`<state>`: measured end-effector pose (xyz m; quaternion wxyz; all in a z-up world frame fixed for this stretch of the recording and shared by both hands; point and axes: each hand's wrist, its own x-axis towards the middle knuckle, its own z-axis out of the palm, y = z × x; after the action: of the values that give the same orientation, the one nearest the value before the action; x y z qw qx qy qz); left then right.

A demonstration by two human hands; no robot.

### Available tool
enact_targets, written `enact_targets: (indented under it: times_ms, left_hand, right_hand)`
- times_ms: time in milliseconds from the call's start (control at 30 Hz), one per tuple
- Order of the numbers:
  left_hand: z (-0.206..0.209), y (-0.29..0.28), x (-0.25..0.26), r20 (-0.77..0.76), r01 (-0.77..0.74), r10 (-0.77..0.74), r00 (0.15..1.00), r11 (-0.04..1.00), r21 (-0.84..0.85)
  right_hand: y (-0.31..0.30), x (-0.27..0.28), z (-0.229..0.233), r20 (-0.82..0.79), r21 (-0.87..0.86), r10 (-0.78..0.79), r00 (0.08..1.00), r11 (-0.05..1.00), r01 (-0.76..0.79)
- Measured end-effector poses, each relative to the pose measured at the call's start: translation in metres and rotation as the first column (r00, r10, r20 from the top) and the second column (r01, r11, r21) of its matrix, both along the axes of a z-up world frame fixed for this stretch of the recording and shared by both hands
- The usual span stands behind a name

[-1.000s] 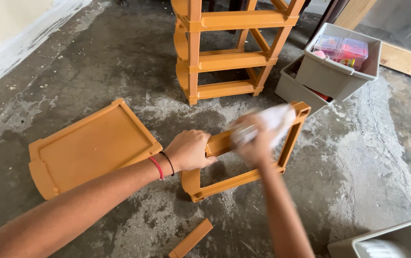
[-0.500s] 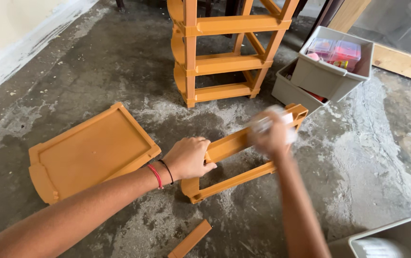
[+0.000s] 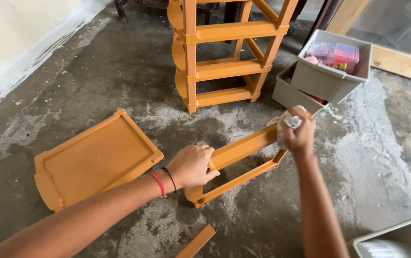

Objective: The person wipes a plastic shelf frame with a white cloth, then stacks it onto a taller orange plastic shelving unit. They continue wiping additional small plastic pieces and the top tray, then place the tray on the floor. The person remains standing throughout.

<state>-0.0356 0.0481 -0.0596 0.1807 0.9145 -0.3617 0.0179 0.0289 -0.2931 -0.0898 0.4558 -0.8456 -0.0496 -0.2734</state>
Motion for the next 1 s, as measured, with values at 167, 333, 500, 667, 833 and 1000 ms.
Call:
enact_targets:
  times_ms: [167, 333, 500, 667, 833, 1000]
  left_hand:
    - [-0.001, 0.003, -0.002, -0.068, -0.06, 0.057, 0.996, 0.997, -0.047]
    - [-0.003, 0.014, 0.004, -0.135, -0.045, 0.041, 0.99, 0.999, -0.026]
    - [-0.011, -0.002, 0.004, -0.006, -0.023, 0.023, 1.0, 1.0, -0.016]
    - [-0.008, 0.001, -0.003, 0.035, -0.015, 0.016, 0.999, 0.999, -0.035]
    - [-0.007, 0.004, -0.001, -0.073, -0.042, 0.042, 0.996, 0.999, 0.012]
    - [-0.005, 0.006, 0.006, -0.051, -0.015, 0.013, 0.999, 0.999, -0.035]
  right_hand:
    - [0.137, -0.053, -0.025, -0.003, -0.251, 0.226, 0.974, 0.943, -0.219]
    - [0.147, -0.039, -0.038, 0.439, -0.504, 0.525, 0.729, 0.816, -0.284]
    - [0.022, 0.006, -0.024, 0.312, -0.043, 0.318, 0.895, 0.946, -0.322]
    - [0.029, -0.007, -0.005, 0.114, -0.12, 0.013, 0.993, 0.993, 0.001]
    - [0.159, -0.049, -0.035, 0.209, -0.359, 0.281, 0.937, 0.913, -0.194]
    - [0.097, -0.026, -0.041, 0.18, 0.06, 0.253, 0.95, 0.962, -0.268]
